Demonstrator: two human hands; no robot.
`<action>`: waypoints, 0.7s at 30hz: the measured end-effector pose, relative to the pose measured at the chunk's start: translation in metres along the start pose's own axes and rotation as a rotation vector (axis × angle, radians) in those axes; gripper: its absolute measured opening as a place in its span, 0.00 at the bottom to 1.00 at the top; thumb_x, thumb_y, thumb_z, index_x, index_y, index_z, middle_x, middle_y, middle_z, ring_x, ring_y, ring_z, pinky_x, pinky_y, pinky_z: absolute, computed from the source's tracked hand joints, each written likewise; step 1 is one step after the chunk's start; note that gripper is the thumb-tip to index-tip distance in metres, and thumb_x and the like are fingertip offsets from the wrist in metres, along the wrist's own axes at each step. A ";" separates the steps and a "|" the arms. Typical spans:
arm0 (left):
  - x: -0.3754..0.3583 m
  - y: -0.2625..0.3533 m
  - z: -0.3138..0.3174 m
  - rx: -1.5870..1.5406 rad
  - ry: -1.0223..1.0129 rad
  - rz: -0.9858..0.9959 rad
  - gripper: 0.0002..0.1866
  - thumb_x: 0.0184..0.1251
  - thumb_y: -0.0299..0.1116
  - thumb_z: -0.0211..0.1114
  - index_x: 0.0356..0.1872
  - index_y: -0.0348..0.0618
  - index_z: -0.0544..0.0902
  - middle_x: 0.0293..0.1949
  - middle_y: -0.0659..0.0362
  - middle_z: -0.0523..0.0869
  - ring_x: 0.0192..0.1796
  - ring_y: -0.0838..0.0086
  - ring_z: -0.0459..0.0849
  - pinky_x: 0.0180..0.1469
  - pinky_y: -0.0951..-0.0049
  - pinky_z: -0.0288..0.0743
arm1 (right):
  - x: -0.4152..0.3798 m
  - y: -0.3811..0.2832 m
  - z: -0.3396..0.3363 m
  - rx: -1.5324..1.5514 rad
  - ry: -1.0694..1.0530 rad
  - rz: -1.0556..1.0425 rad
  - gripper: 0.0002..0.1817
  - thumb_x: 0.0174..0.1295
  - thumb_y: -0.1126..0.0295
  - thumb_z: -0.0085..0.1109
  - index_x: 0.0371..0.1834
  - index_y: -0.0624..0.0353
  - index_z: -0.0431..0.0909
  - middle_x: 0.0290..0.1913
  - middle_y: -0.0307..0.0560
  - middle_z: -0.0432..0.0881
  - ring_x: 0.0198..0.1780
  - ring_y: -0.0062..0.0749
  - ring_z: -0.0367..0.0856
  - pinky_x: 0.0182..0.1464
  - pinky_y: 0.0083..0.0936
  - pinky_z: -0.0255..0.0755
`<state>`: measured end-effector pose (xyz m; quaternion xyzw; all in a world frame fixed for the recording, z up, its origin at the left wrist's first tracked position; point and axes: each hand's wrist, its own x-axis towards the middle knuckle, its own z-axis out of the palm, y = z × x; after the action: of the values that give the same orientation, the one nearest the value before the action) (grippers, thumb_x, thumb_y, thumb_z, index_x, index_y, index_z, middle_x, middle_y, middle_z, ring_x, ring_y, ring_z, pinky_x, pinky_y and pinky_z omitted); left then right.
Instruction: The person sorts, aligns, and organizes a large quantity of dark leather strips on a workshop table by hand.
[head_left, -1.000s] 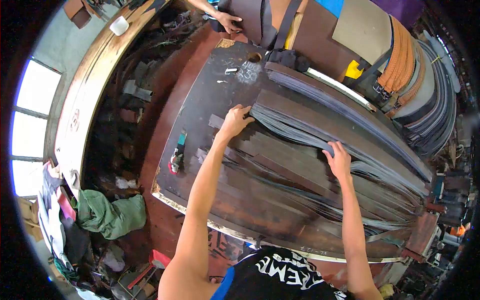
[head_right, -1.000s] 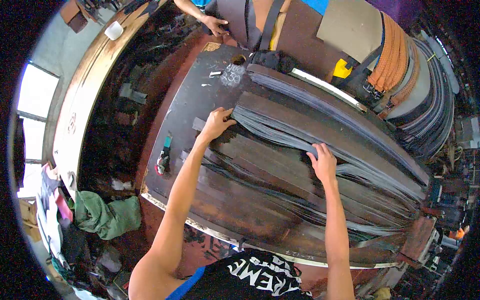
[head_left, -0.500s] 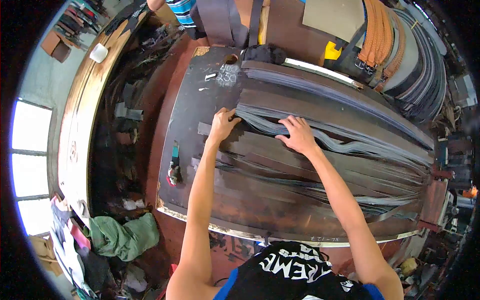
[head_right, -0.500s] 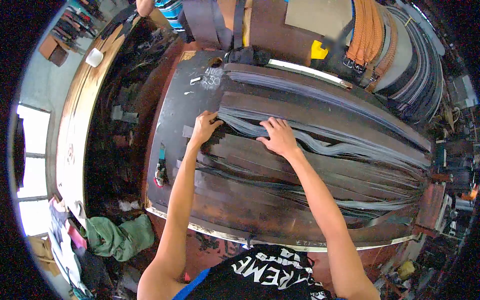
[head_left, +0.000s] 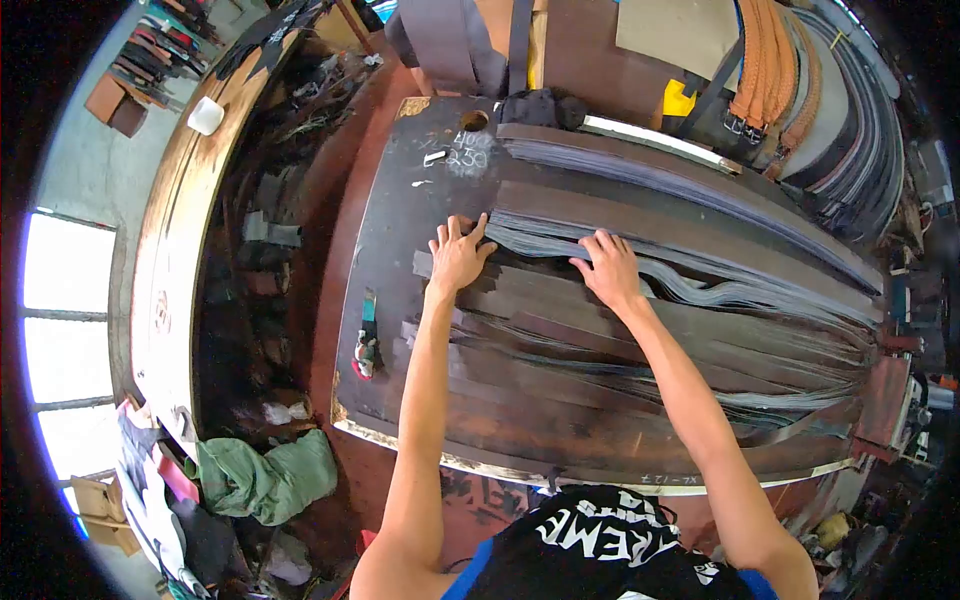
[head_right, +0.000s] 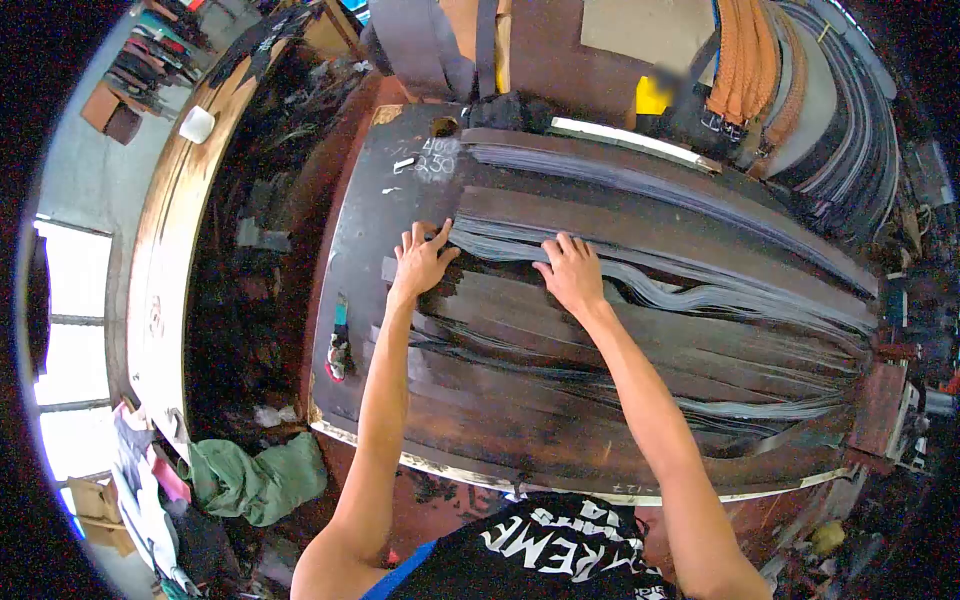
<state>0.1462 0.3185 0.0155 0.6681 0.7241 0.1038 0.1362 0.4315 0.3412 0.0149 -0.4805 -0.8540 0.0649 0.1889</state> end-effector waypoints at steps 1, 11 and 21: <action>0.001 -0.001 0.000 0.031 -0.049 0.000 0.34 0.66 0.52 0.65 0.73 0.61 0.70 0.67 0.53 0.68 0.67 0.52 0.66 0.61 0.37 0.64 | 0.000 0.000 0.000 0.006 0.022 0.006 0.18 0.60 0.57 0.69 0.47 0.54 0.78 0.45 0.45 0.78 0.49 0.42 0.79 0.51 0.40 0.73; 0.007 0.001 0.003 0.066 -0.259 -0.061 0.39 0.71 0.61 0.55 0.79 0.63 0.56 0.82 0.54 0.38 0.82 0.47 0.31 0.69 0.18 0.31 | -0.002 0.001 -0.001 0.043 0.018 0.046 0.19 0.58 0.58 0.70 0.47 0.53 0.75 0.44 0.44 0.78 0.48 0.44 0.79 0.51 0.41 0.73; 0.005 0.012 0.001 0.089 -0.029 -0.005 0.36 0.68 0.50 0.64 0.75 0.56 0.65 0.76 0.53 0.64 0.78 0.49 0.58 0.70 0.24 0.47 | -0.002 0.005 0.002 0.041 -0.023 0.061 0.20 0.60 0.56 0.68 0.49 0.52 0.75 0.46 0.45 0.77 0.50 0.44 0.78 0.52 0.41 0.74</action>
<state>0.1575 0.3240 0.0184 0.6733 0.7274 0.0616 0.1173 0.4355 0.3426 0.0115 -0.5017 -0.8394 0.0938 0.1867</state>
